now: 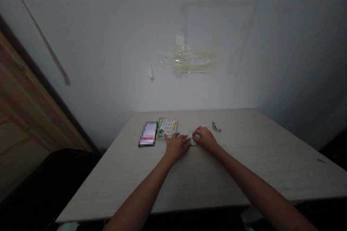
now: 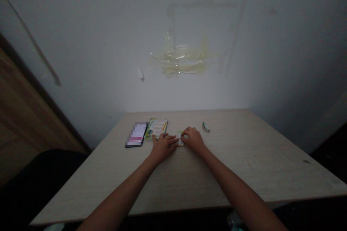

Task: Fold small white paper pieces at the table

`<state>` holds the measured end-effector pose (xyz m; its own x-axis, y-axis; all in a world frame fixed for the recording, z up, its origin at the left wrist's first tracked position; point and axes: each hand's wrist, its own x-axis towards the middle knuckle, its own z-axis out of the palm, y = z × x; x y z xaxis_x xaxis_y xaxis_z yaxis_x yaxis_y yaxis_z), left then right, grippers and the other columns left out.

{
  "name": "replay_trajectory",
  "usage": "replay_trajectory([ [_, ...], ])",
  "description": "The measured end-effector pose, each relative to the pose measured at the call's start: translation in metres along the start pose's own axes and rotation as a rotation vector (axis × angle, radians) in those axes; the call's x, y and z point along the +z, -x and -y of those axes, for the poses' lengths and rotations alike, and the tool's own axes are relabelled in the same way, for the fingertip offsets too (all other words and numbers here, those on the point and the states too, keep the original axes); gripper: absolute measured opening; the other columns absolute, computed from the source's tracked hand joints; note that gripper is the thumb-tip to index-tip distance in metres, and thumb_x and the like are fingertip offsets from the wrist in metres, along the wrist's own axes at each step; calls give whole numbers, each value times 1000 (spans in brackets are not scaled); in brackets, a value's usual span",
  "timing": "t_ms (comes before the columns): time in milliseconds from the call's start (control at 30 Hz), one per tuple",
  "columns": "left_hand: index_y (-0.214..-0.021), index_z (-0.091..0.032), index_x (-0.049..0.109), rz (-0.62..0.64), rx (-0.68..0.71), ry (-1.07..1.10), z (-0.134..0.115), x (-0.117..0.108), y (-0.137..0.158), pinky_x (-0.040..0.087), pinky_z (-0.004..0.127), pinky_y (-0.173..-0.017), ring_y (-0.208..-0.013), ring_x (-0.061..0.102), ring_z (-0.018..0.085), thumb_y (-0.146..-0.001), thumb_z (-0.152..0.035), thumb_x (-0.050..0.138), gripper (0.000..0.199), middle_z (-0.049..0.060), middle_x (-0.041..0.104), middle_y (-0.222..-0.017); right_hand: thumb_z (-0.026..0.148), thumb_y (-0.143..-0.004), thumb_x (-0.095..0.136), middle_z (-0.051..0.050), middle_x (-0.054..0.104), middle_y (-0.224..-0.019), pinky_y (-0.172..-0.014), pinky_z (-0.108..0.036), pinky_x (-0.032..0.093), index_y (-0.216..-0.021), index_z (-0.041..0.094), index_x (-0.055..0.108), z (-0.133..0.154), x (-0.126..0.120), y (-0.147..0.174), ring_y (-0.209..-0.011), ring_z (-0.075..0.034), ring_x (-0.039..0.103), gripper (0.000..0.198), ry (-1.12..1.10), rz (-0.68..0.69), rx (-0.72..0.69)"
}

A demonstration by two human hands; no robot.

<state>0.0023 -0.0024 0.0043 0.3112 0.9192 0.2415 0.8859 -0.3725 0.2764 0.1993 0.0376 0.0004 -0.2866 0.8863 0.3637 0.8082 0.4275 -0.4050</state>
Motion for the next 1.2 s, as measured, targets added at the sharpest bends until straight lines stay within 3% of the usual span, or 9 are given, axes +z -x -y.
replay_trajectory([
  [300,-116,-49,63,-21,22,20,0,-1,0,-5,84,-100,-125,45,31,-90,-46,53,28,-6,63,-131,32,-78,70,-5,65,-102,-91,-32,41,-94,22,72,-3,-2,3,-100,-20,56,19,-38,17,-25],
  [1200,-118,-50,62,3,23,-36,0,-4,0,-1,84,-99,-123,46,29,-94,-44,47,29,-3,63,-128,43,-71,75,-9,62,-119,-98,-40,43,-112,22,66,-2,-10,17,-113,-25,54,47,-37,75,-110],
])
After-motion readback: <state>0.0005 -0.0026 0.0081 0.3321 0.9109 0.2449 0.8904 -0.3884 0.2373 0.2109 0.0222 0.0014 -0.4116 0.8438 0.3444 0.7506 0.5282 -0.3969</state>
